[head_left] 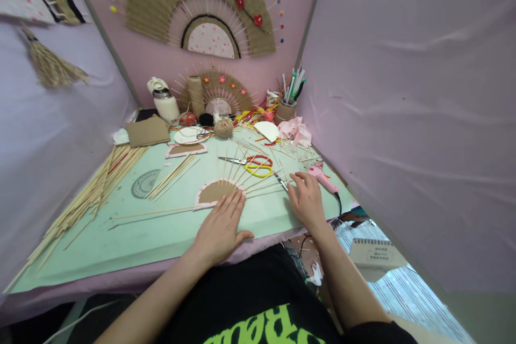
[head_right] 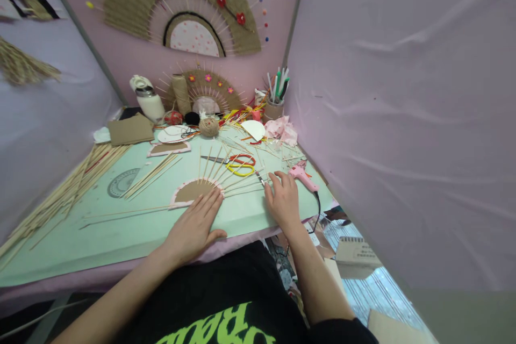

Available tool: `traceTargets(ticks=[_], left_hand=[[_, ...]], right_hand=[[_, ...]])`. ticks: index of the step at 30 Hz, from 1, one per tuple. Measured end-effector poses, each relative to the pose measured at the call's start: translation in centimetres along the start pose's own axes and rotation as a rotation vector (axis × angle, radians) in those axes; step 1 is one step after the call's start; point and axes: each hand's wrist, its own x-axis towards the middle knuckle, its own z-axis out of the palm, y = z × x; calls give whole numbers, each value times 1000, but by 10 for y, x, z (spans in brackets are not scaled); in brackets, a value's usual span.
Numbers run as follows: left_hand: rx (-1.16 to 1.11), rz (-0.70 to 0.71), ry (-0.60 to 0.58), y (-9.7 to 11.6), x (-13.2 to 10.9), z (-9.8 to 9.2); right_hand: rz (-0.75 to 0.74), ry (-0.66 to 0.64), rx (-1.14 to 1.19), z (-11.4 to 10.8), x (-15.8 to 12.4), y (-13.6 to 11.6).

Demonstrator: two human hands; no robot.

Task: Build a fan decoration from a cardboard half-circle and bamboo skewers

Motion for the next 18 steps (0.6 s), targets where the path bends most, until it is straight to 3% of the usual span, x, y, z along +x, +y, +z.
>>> traceTargets(ticks=[4, 10, 13, 18], left_hand=[[-5, -1, 6, 0, 0, 1], [3, -11, -1, 1, 1, 0], [-5, -2, -16, 0, 1, -1], [-8, -15, -28, 1, 1, -2]], right_hand=[[61, -52, 43, -13, 39, 14], [192, -584, 37, -6, 105, 27], [228, -729, -8, 6, 116, 22], [235, -771, -9, 15, 115, 16]])
